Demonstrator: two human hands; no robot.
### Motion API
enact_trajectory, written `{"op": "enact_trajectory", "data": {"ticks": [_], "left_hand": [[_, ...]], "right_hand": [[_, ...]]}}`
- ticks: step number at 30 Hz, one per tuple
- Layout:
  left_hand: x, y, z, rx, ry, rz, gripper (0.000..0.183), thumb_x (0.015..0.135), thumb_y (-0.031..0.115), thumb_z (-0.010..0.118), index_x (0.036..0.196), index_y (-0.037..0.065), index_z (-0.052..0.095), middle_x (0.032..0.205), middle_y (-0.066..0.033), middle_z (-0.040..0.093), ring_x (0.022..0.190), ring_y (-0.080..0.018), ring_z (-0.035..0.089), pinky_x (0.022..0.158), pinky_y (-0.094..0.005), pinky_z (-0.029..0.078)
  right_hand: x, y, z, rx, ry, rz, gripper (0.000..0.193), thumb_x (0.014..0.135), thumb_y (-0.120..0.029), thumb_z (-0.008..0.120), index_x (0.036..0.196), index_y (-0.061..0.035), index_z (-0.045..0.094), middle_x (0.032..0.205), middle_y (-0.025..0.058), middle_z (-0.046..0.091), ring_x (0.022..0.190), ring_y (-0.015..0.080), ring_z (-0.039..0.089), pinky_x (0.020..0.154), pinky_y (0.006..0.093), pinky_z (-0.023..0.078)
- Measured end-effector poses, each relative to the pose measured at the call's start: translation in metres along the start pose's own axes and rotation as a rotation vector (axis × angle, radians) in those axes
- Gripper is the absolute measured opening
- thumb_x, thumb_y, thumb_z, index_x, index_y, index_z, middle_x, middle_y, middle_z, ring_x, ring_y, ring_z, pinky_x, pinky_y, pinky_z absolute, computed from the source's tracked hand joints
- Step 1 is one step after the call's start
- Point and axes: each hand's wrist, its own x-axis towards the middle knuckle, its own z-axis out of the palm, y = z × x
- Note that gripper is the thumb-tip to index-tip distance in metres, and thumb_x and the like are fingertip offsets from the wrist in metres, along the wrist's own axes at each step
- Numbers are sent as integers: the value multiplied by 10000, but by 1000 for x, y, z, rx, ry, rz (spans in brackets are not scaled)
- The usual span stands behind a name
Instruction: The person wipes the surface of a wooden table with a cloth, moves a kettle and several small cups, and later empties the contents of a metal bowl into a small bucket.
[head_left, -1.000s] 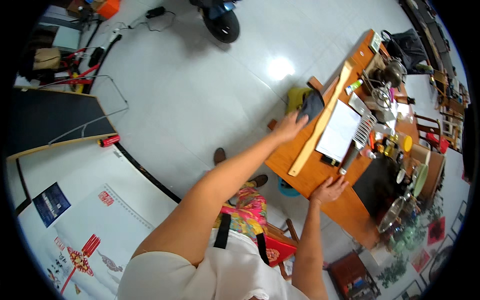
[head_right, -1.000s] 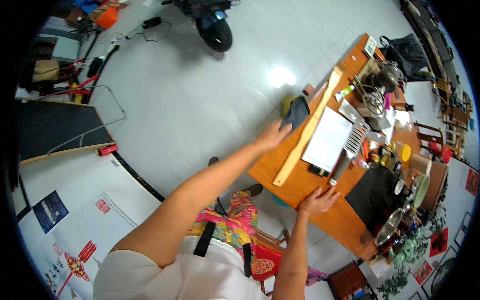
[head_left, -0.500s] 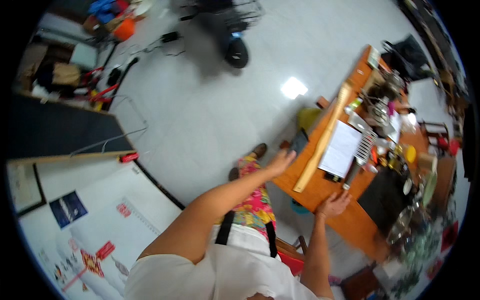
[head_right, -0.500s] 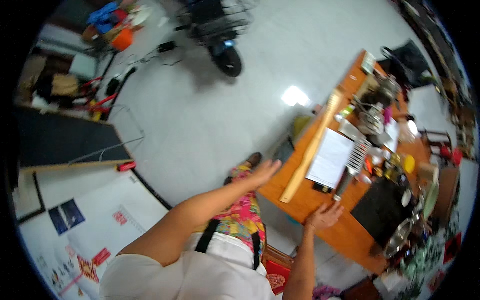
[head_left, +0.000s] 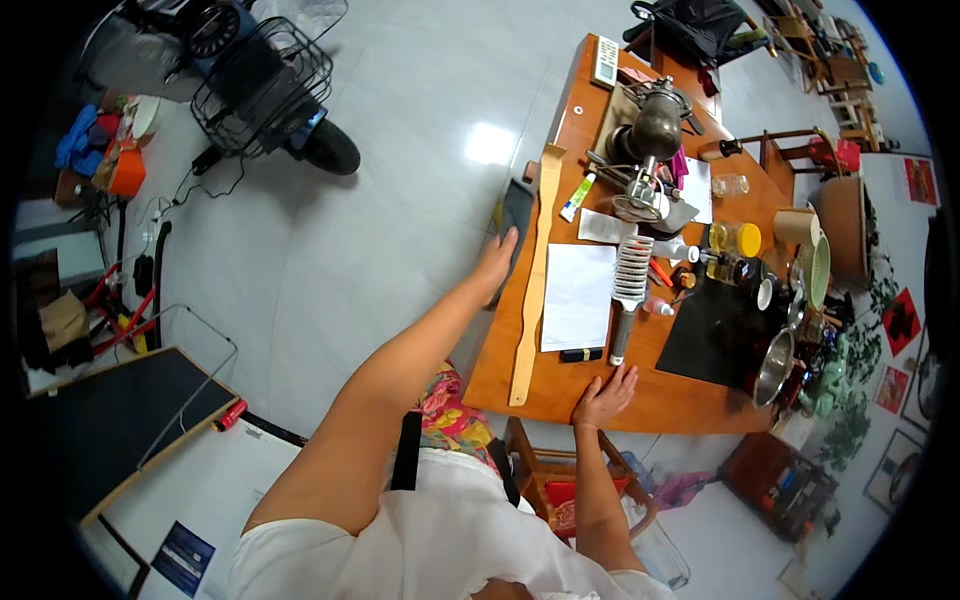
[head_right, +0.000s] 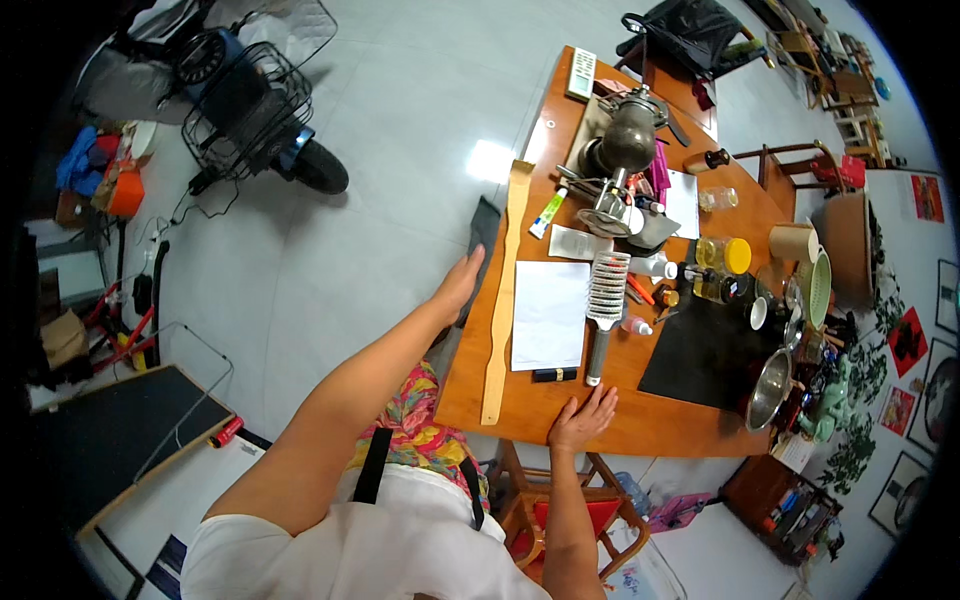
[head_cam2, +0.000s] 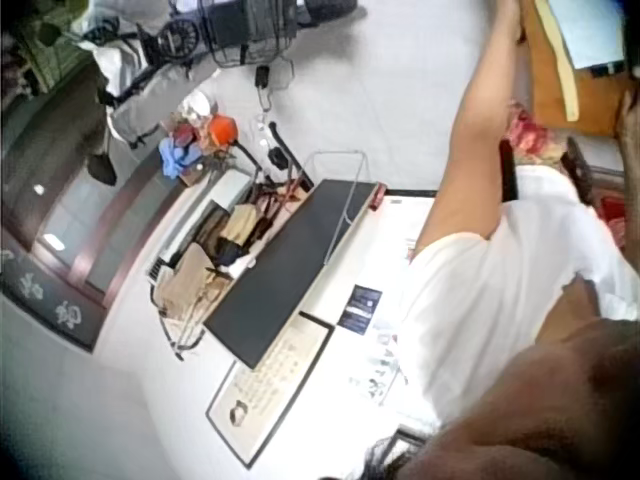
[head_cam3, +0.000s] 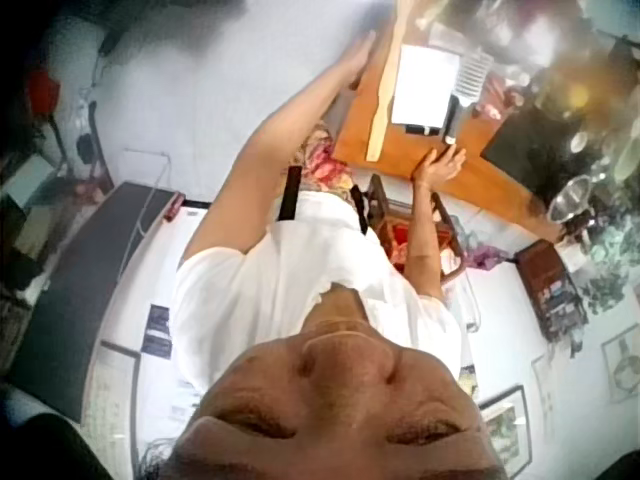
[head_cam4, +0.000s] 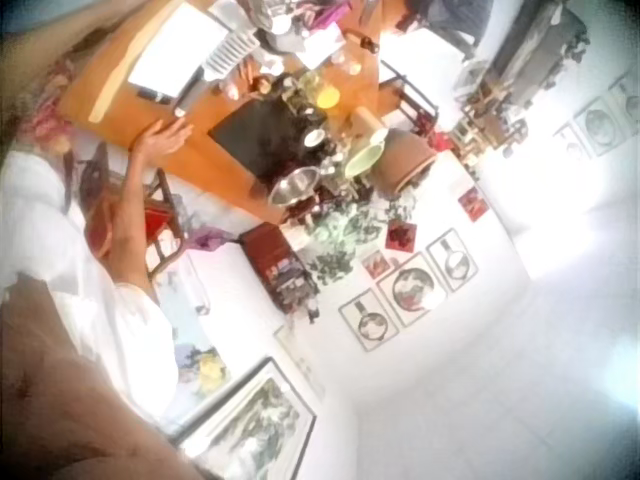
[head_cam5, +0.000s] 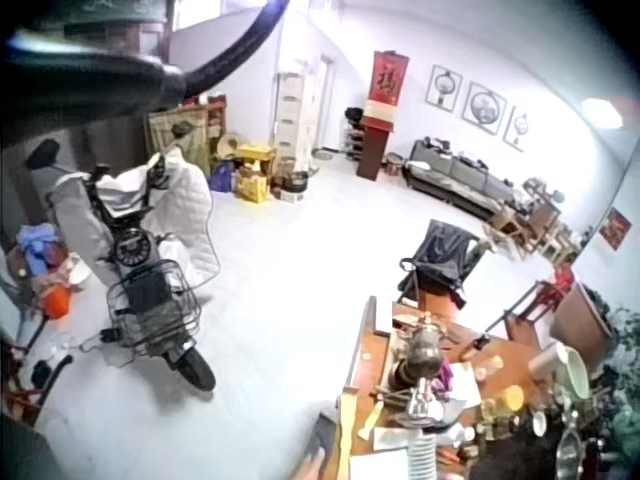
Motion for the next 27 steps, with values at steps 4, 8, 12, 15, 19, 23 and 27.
{"op": "enact_trajectory", "data": {"ticks": [4, 8, 12, 15, 19, 23, 27], "left_hand": [[-28, -57, -27, -7, -48, -139, 873, 1028, 602, 418, 1536, -91, 262, 1605, -239, 303, 1489, -326, 292, 1201, -367, 248], [-86, -72, -39, -17, -75, -248, 851, 1031, 594, 427, 1554, -53, 247, 1601, -206, 320, 1468, -311, 322, 1200, -376, 252], [-80, -50, -32, -93, -99, -251, 821, 1036, 583, 430, 1555, -28, 255, 1574, -178, 361, 1438, -292, 359, 1181, -388, 289], [-38, -39, -28, -238, -85, -402, 795, 1041, 571, 429, 1547, -23, 276, 1539, -169, 404, 1402, -279, 398, 1154, -388, 332], [15, 6, -10, -112, -45, -281, 756, 1046, 561, 419, 1530, -13, 326, 1524, -178, 425, 1369, -282, 435, 1141, -387, 347], [61, 57, 10, -85, -74, -101, 727, 1055, 549, 391, 1514, -15, 362, 1508, -186, 451, 1375, -281, 434, 1143, -384, 334], [92, 109, 30, -20, -90, -31, 691, 1063, 523, 385, 1505, -8, 384, 1494, -173, 474, 1372, -275, 437, 1142, -373, 321]], "right_hand": [[6, 1, -1, 38, -23, 4, 594, 1002, -311, 540, 1535, -99, 383, 1609, 201, 310, 1478, 397, 293, 1191, 565, 220], [2, -39, -33, 126, 116, -210, 534, 1014, -322, 514, 1490, -94, 432, 1564, 228, 360, 1434, 413, 349, 1161, 571, 265], [15, -139, -57, 407, -171, -344, 585, 861, -143, 725, 1405, -73, 522, 1407, 221, 522, 1250, 404, 523, 1026, 498, 436], [32, -192, -47, 365, -206, -327, 672, 839, -132, 739, 1460, -110, 483, 1370, 200, 527, 1197, 384, 532, 996, 485, 437], [58, -235, -37, 239, -192, -162, 708, 832, -121, 742, 1484, -133, 468, 1327, 180, 529, 1164, 372, 531, 959, 472, 439], [78, -252, -24, 223, -175, -20, 765, 815, -71, 743, 1510, -132, 429, 1242, 183, 536, 1106, 366, 537, 925, 456, 446], [85, -252, -18, 244, -125, 43, 771, 802, -24, 742, 1501, -97, 426, 1202, 190, 546, 1070, 374, 545, 913, 465, 451]]}}
